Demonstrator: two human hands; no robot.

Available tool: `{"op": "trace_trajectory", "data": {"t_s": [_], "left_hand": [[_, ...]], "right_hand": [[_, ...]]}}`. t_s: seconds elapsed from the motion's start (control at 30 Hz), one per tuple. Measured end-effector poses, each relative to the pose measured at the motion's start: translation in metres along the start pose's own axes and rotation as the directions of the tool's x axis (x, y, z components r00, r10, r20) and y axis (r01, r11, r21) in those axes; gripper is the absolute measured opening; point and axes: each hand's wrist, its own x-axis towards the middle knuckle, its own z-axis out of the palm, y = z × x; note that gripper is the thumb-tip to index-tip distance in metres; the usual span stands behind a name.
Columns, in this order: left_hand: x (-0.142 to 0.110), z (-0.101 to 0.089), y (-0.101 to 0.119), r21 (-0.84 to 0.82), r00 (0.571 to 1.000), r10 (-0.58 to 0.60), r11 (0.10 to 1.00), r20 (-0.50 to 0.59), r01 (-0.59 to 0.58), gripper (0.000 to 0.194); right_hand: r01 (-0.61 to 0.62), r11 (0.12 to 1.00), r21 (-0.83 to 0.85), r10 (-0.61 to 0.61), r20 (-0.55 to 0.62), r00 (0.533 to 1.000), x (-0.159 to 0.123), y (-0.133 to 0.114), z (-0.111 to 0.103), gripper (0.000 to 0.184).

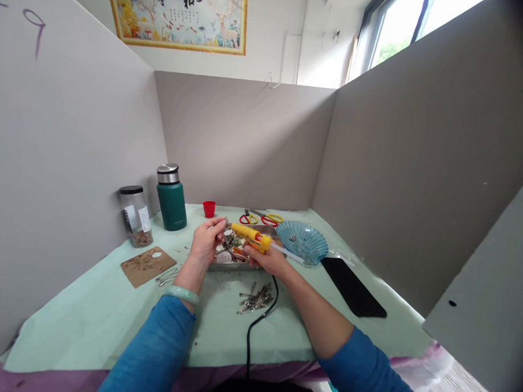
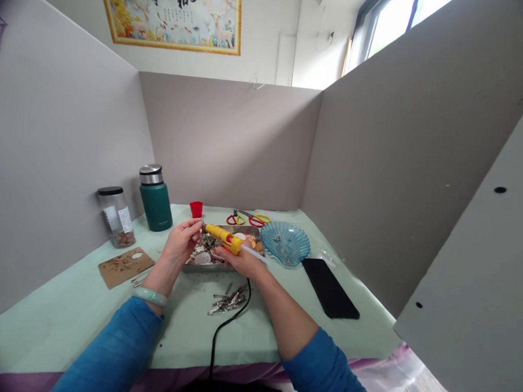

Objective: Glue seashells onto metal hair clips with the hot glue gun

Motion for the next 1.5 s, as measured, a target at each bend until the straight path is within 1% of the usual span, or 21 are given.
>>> {"op": "trace_trajectory", "data": {"t_s": [0.17, 0.37, 0.6, 0.93, 1.27, 1.5], "left_hand": [[-0.0007, -0.0001, 0.0011, 0.004, 1.0, -0.003, 1.0, 0.003, 0.003, 0.037], [-0.0019, 0.0019, 0.0015, 0.018, 1.0, -0.014, 1.0, 0.02, 0.014, 0.039], [-0.0056, 0.0055, 0.0047, 0.027, 0.999, -0.022, 0.999, 0.026, 0.022, 0.038], [-0.0043, 0.0047, 0.0039, 0.022, 1.0, -0.021, 1.0, 0.006, 0.021, 0.038], [-0.0005, 0.0, 0.0019, 0.002, 1.0, 0.009, 1.0, 0.02, -0.009, 0.033], [-0.0021, 0.0015, 0.0065, -0.021, 1.0, 0.008, 1.0, -0.007, -0.008, 0.035]], "right_hand": [[-0.013, 1.0, 0.009, 0.013, -0.005, 1.0, 0.001, 0.0021, 0.0005, 0.035], [-0.001, 0.992, 0.127, 0.006, -0.039, 0.999, 0.0029, 0.0019, 0.0015, 0.034], [0.022, 0.99, 0.14, -0.015, -0.052, 0.999, 0.002, 0.0, 0.0015, 0.034], [0.006, 0.994, 0.113, -0.001, -0.045, 0.999, 0.0013, -0.0018, 0.0015, 0.033], [-0.001, 1.0, 0.006, 0.001, -0.015, 1.0, 0.0001, 0.0013, -0.0004, 0.035], [0.014, 0.999, -0.03, -0.014, -0.011, 1.0, -0.0004, -0.0015, 0.0002, 0.035]]}}
